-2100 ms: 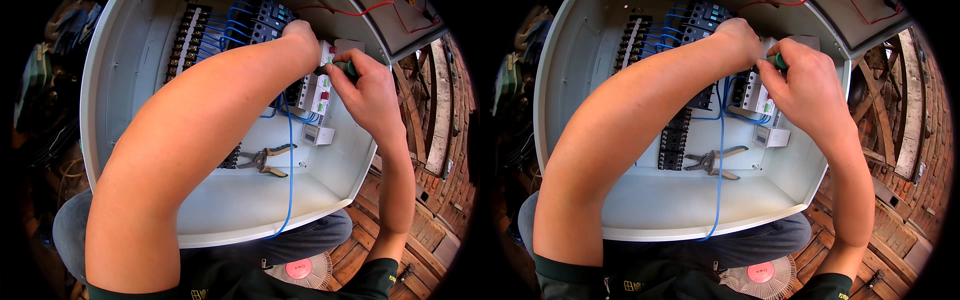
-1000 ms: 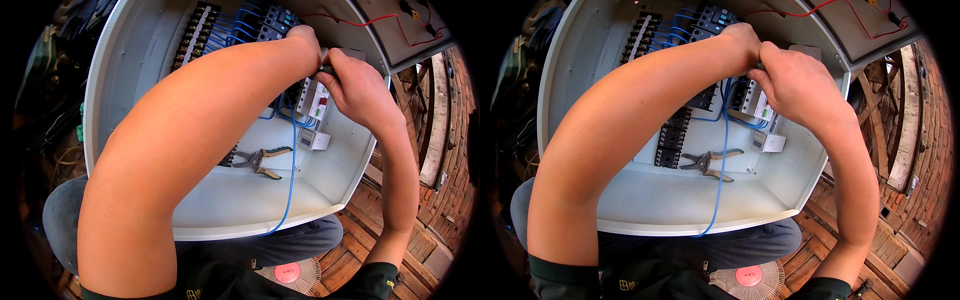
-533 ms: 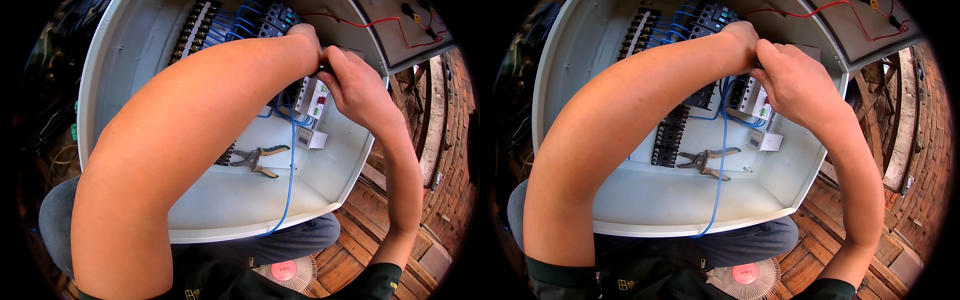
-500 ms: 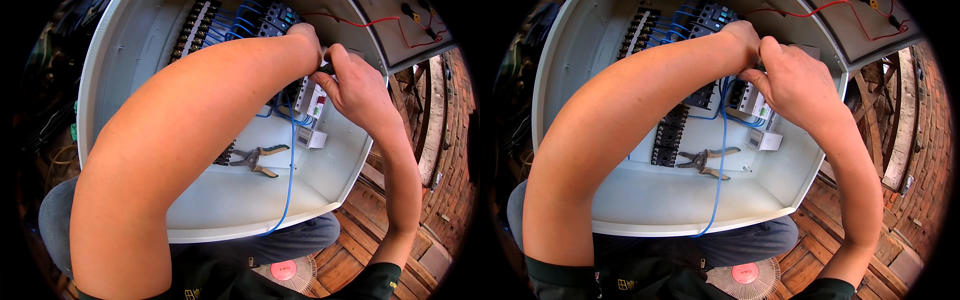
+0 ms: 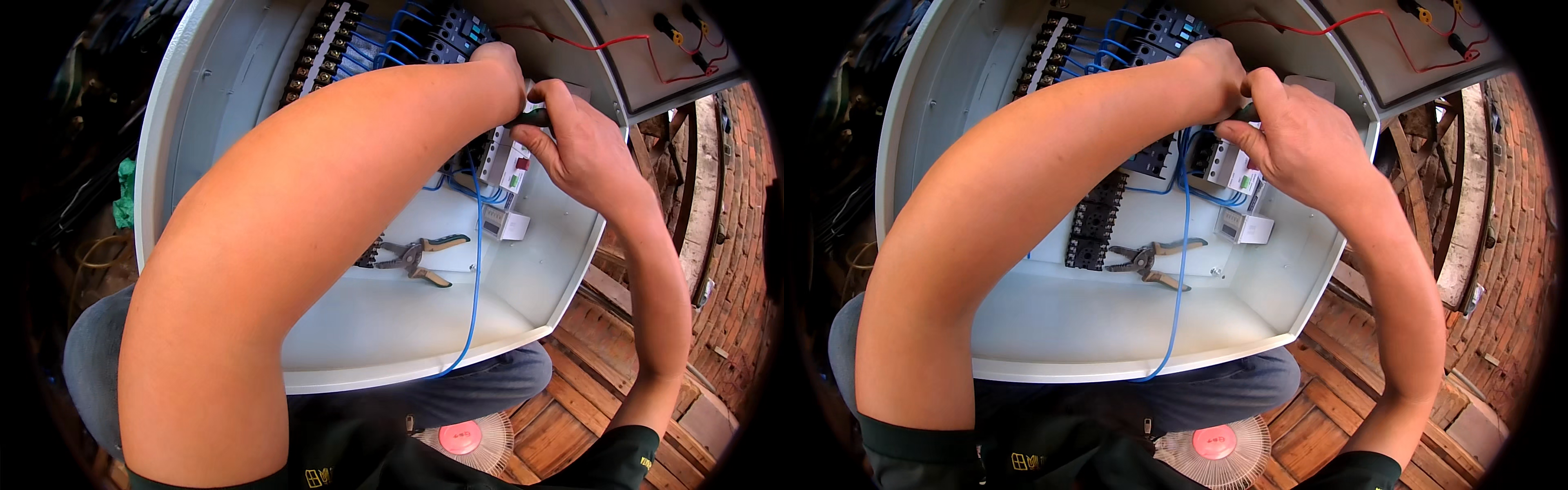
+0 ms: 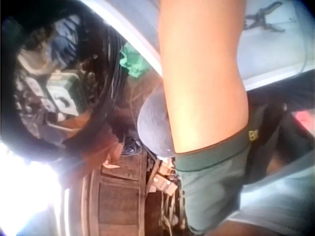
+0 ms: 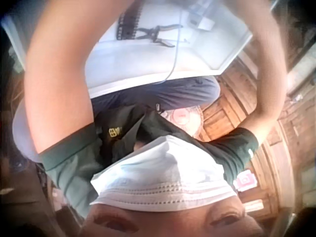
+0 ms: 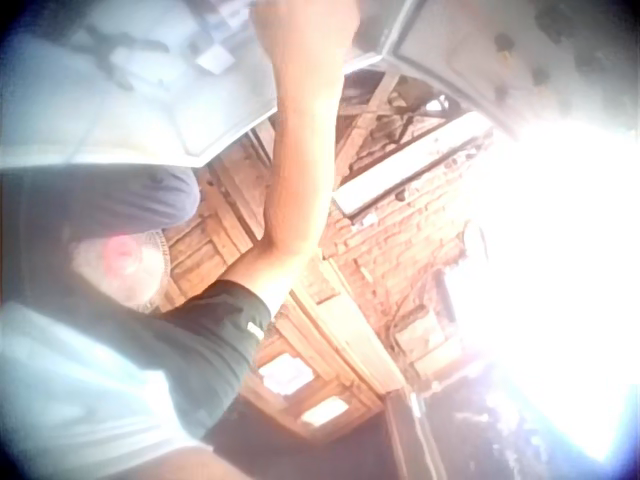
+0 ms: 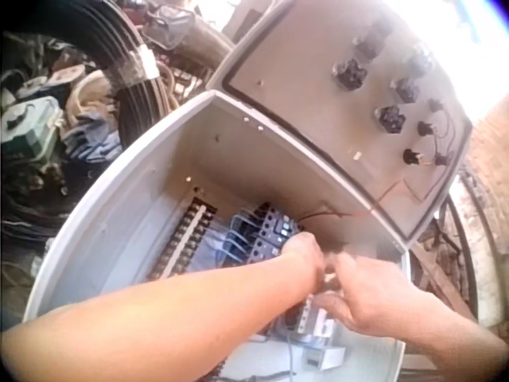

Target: The person sits on the floor and works inside an open electrical distribution box. They use pliers and a screwdriver to strip, cut, and connect blue wires to terminal blocks and circuit breakers.

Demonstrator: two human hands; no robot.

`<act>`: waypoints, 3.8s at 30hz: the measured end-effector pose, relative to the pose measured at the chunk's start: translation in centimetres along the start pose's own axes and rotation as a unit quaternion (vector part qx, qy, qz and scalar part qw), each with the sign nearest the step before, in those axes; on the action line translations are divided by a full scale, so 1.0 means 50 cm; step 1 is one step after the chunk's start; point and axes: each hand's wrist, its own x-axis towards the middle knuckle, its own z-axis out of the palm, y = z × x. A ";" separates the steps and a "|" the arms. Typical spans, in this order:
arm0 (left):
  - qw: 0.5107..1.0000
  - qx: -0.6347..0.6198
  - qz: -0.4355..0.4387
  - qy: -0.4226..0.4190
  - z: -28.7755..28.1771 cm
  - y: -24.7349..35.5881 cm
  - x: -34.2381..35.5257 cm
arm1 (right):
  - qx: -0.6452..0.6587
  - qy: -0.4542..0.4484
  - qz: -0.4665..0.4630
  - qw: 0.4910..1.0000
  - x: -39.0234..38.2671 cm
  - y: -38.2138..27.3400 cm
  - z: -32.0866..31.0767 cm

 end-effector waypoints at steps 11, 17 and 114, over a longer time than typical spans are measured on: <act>0.999 0.033 0.013 -0.041 0.001 0.009 0.012 | 0.049 0.042 0.080 0.995 -0.013 -0.005 0.031; 1.000 0.006 0.001 -0.019 0.003 0.010 0.011 | 0.090 0.112 -0.035 0.989 -0.011 0.005 0.037; 0.990 0.050 0.038 -0.126 -0.032 0.016 0.028 | 0.409 0.348 0.298 0.789 -0.391 -0.032 0.118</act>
